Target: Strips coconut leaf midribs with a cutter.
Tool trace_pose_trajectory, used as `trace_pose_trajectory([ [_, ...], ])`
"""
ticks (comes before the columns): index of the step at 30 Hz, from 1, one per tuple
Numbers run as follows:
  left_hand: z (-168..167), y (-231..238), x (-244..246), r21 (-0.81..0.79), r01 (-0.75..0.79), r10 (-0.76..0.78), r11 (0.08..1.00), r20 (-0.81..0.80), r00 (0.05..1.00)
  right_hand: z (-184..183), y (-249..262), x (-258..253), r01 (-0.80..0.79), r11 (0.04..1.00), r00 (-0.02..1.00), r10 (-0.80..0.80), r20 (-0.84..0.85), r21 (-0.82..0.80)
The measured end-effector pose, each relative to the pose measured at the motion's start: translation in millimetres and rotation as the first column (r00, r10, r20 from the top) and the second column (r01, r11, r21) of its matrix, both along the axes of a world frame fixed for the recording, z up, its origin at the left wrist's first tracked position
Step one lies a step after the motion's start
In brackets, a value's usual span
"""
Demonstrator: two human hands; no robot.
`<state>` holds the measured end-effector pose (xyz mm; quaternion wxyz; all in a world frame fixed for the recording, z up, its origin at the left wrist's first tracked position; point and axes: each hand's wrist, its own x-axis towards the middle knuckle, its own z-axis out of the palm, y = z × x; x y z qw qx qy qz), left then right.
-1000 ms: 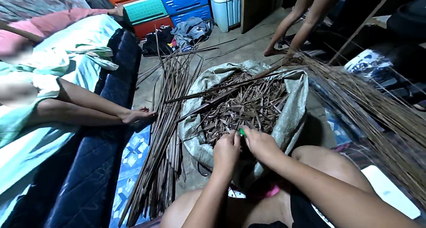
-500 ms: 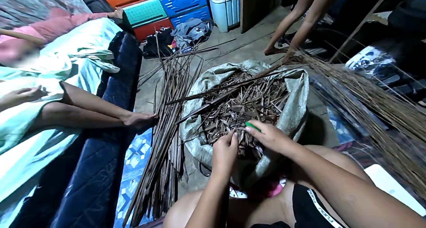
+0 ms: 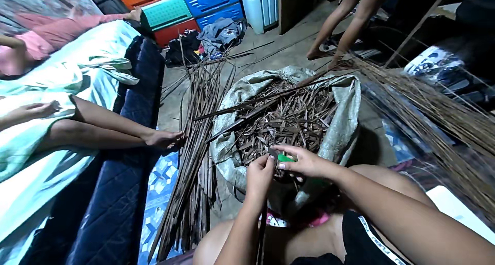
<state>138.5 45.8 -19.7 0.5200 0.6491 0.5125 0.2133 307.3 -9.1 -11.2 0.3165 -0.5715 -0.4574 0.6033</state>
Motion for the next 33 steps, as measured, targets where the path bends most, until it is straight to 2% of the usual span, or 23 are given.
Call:
trace_pose_trajectory([
  [9, 1, -3, 0, 0.08, 0.029, -0.025, 0.996, -0.046, 0.999, 0, 5, 2, 0.057, 0.998, 0.998, -0.057, 0.025, -0.012],
  [16, 0, -4, 0, 0.131, 0.038, -0.03, 0.991, -0.06, 0.998, 2, 13, 9, 0.088, 0.996, 0.996, -0.089, -0.032, -0.028],
  [20, 2, -6, 0, 0.131, 0.038, -0.028, 0.991, -0.072, 0.997, 3, 18, 14, 0.12, 0.993, 0.993, -0.12, 0.019, -0.022],
  [25, 4, -9, 0, 0.135, 0.057, -0.044, 0.989, -0.094, 0.995, 2, 29, 29, 0.315, 0.949, 0.949, -0.314, 0.012, -0.035],
  [27, 0, -9, -1, 0.136, 0.04, -0.033, 0.99, -0.052, 0.998, 3, 32, 39, 0.379, 0.924, 0.925, -0.379, 0.005, -0.046],
  [29, -7, -8, -2, 0.108, 0.015, -0.015, 0.994, 0.002, 1.0, 7, 29, 44, 0.309, 0.95, 0.951, -0.31, -0.016, -0.05],
  [33, -6, -6, -2, 0.069, -0.012, 0.01, 0.998, 0.028, 1.0, 8, 15, 33, -0.011, 0.999, 0.999, 0.008, -0.039, -0.052],
])
